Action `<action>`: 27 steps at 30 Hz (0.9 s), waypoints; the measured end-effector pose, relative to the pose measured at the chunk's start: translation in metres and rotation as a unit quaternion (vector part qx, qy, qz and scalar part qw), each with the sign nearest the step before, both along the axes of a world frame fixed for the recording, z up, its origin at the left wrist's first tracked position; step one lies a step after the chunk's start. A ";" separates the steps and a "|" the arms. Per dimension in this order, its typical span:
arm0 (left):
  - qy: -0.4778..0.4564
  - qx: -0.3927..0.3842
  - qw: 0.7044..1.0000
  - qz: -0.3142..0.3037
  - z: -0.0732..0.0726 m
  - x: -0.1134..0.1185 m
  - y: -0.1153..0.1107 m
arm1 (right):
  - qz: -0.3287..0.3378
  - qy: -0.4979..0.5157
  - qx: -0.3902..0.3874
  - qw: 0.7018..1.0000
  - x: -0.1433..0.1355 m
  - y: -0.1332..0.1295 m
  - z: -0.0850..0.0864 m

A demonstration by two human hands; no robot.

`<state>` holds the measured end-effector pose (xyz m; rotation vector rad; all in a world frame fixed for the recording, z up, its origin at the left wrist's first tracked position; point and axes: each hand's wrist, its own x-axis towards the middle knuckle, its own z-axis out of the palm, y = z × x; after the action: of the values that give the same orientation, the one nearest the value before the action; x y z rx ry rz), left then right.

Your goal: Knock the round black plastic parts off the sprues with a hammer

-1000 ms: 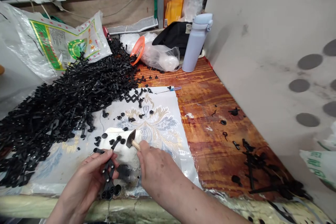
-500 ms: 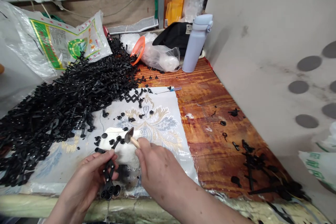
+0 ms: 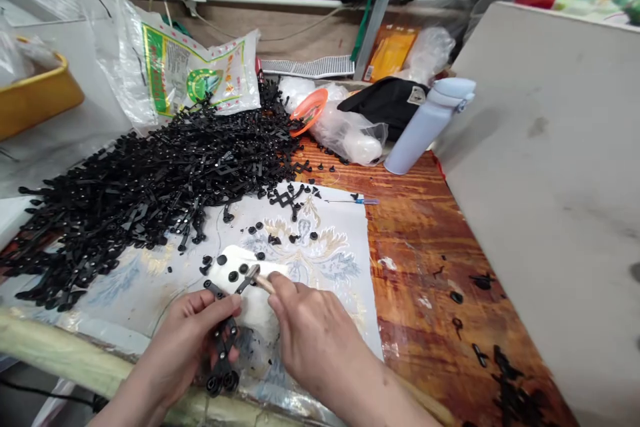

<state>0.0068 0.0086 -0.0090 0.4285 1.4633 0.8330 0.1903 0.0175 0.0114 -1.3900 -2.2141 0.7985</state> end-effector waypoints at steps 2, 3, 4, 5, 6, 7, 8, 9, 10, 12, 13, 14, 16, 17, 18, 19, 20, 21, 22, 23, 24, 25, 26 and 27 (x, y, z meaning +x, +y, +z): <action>0.008 0.000 1.000 -0.002 0.000 0.000 0.000 | 0.011 -0.029 -0.032 0.999 0.000 0.002 0.001; 0.012 0.002 1.000 -0.005 0.000 0.000 0.000 | 0.009 -0.020 -0.036 0.999 0.001 0.002 0.003; 0.015 0.003 1.000 -0.008 0.000 -0.001 0.000 | 0.001 -0.001 -0.029 1.000 0.002 0.003 0.005; 0.016 0.002 1.000 -0.011 0.000 -0.001 0.000 | -0.007 0.021 -0.017 1.000 0.002 0.003 0.008; 0.015 0.002 1.000 -0.013 -0.001 -0.001 0.000 | -0.013 0.036 -0.006 0.999 0.002 0.003 0.009; 0.013 0.002 1.000 -0.016 -0.001 -0.002 0.000 | -0.017 0.038 0.003 0.999 0.002 0.003 0.010; 0.010 0.003 1.000 -0.018 -0.001 -0.002 0.001 | -0.016 0.028 0.004 0.999 0.002 0.003 0.009; 0.010 0.003 1.000 -0.020 -0.002 -0.002 0.001 | -0.011 0.008 -0.004 1.000 0.001 0.003 0.007; 0.012 0.003 1.000 -0.021 -0.002 -0.002 0.001 | -0.004 -0.013 -0.018 1.000 0.001 0.003 0.005; 0.018 0.003 1.000 -0.023 -0.002 -0.002 0.002 | 0.007 -0.032 -0.054 0.998 0.000 0.003 0.001; 0.021 0.003 0.999 -0.026 -0.002 -0.001 0.002 | 0.004 -0.023 -0.065 0.998 -0.001 0.003 0.000; 0.024 0.004 0.999 -0.031 -0.003 -0.001 0.002 | -0.004 -0.010 -0.065 0.998 -0.001 0.002 -0.001; 0.035 0.015 0.998 -0.045 -0.004 -0.002 0.001 | -0.021 0.005 -0.049 0.999 -0.002 0.001 -0.001; 0.046 0.023 0.997 -0.055 -0.005 -0.003 0.000 | -0.025 0.001 -0.045 0.999 -0.002 0.000 0.000; 0.059 0.029 0.996 -0.068 -0.006 -0.006 -0.001 | -0.025 -0.006 -0.046 0.999 -0.003 0.000 0.000; 0.073 0.036 0.993 -0.081 -0.006 -0.009 -0.002 | -0.020 -0.010 -0.055 0.998 -0.002 -0.001 0.001; 0.090 0.044 0.990 -0.099 -0.006 -0.014 -0.002 | -0.017 -0.009 -0.068 0.997 -0.002 -0.002 0.001; 0.109 0.049 0.986 -0.119 -0.006 -0.020 -0.001 | -0.022 -0.004 -0.079 0.997 -0.001 -0.004 0.000; 0.129 0.057 0.980 -0.140 -0.005 -0.027 0.000 | -0.031 -0.003 -0.085 0.996 0.000 -0.006 -0.002; 0.151 0.065 0.973 -0.162 -0.003 -0.034 0.002 | -0.041 -0.010 -0.084 0.996 0.001 -0.008 -0.004; 0.165 0.074 0.966 -0.184 -0.001 -0.041 0.005 | -0.047 -0.027 -0.077 0.996 0.002 -0.012 -0.008; 0.171 0.080 0.960 -0.207 0.001 -0.048 0.009 | -0.048 -0.047 -0.070 0.995 0.002 -0.015 -0.013; 0.167 0.081 0.954 -0.236 0.004 -0.054 0.014 | -0.045 -0.067 -0.062 0.995 0.002 -0.019 -0.017; 0.155 0.079 0.949 -0.265 0.006 -0.058 0.019 | -0.041 -0.079 -0.056 0.994 0.001 -0.022 -0.021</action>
<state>-0.0515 0.0277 -0.0028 1.0601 1.4669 0.4588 0.1911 -0.0042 -0.0100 -1.6386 -2.2433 0.8207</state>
